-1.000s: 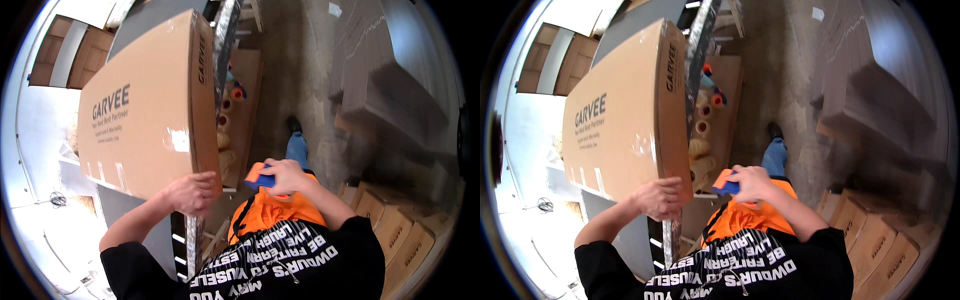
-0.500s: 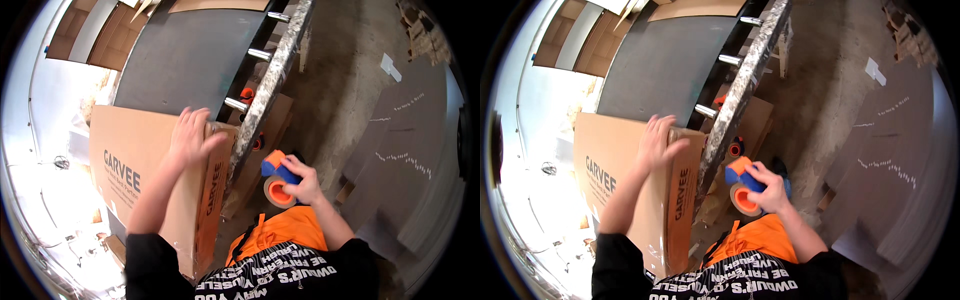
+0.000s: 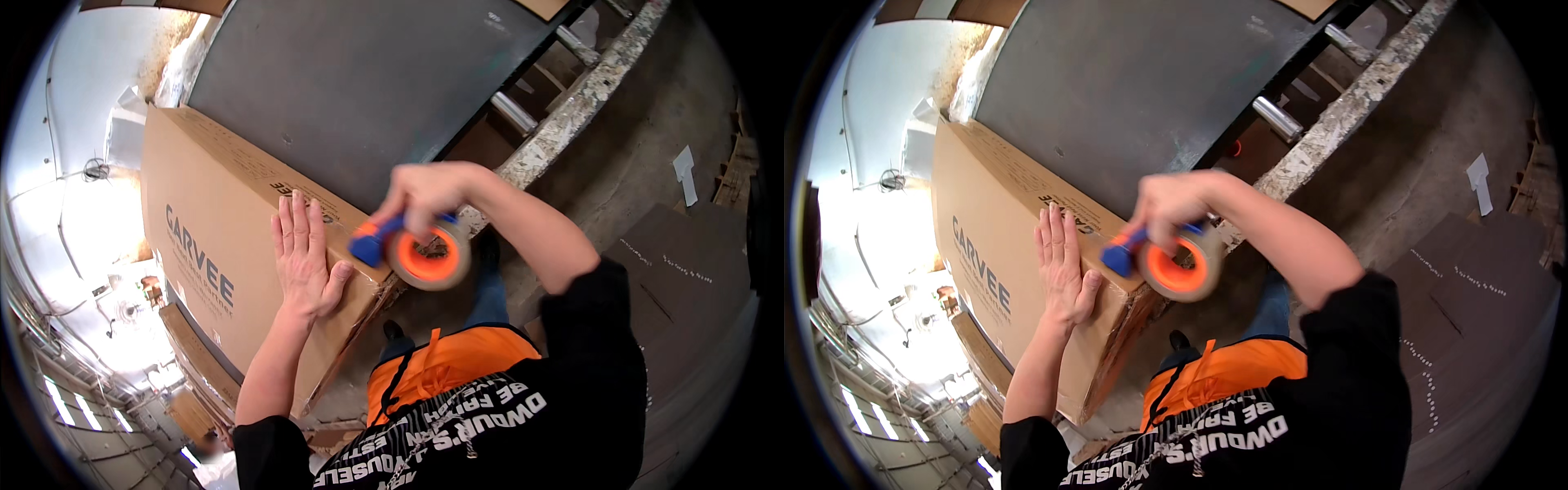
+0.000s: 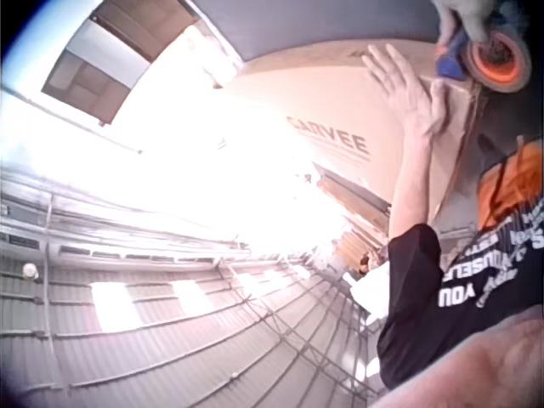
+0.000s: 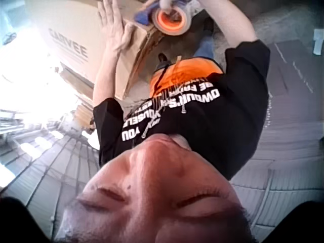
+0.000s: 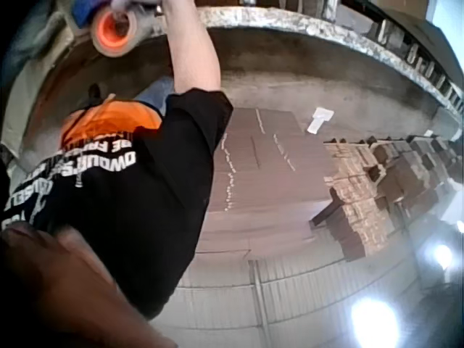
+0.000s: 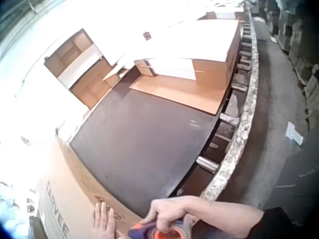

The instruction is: The person packs items into a large cardboard box by placing white protective sheets over the contents, folding the cardboard flaps over the top, and securing the box with packing tape using a handheld dispenser.

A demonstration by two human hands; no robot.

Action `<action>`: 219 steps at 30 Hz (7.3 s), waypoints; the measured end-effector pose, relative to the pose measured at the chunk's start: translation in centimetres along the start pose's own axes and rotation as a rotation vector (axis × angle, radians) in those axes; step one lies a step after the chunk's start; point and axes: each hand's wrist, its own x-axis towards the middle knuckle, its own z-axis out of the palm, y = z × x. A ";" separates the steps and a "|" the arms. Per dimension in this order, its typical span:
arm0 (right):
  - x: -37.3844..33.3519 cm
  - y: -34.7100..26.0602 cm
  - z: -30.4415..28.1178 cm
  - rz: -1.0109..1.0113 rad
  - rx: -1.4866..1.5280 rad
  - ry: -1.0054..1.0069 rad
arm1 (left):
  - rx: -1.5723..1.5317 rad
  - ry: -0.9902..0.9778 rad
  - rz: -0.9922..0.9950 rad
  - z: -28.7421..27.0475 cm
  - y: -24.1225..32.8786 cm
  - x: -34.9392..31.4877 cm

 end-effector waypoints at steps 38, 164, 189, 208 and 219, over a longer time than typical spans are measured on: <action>-7.7 10.4 8.0 -0.060 1.060 0.290 | -0.113 0.196 -0.009 0.8 -2.3 -2.7; 12.5 -4.0 32.3 -0.136 0.343 0.709 | 0.441 0.816 -1.171 15.8 -11.1 -54.1; 52.4 -10.1 23.1 -0.171 0.050 0.598 | -0.710 2.065 -1.691 13.8 -17.5 -56.8; 45.5 -6.6 -2.1 -0.028 0.436 0.813 | -0.484 2.579 -1.631 12.2 -27.1 -57.8; 31.9 8.8 46.2 -0.372 0.445 1.188 | -0.594 1.343 -1.634 11.0 -53.9 -63.0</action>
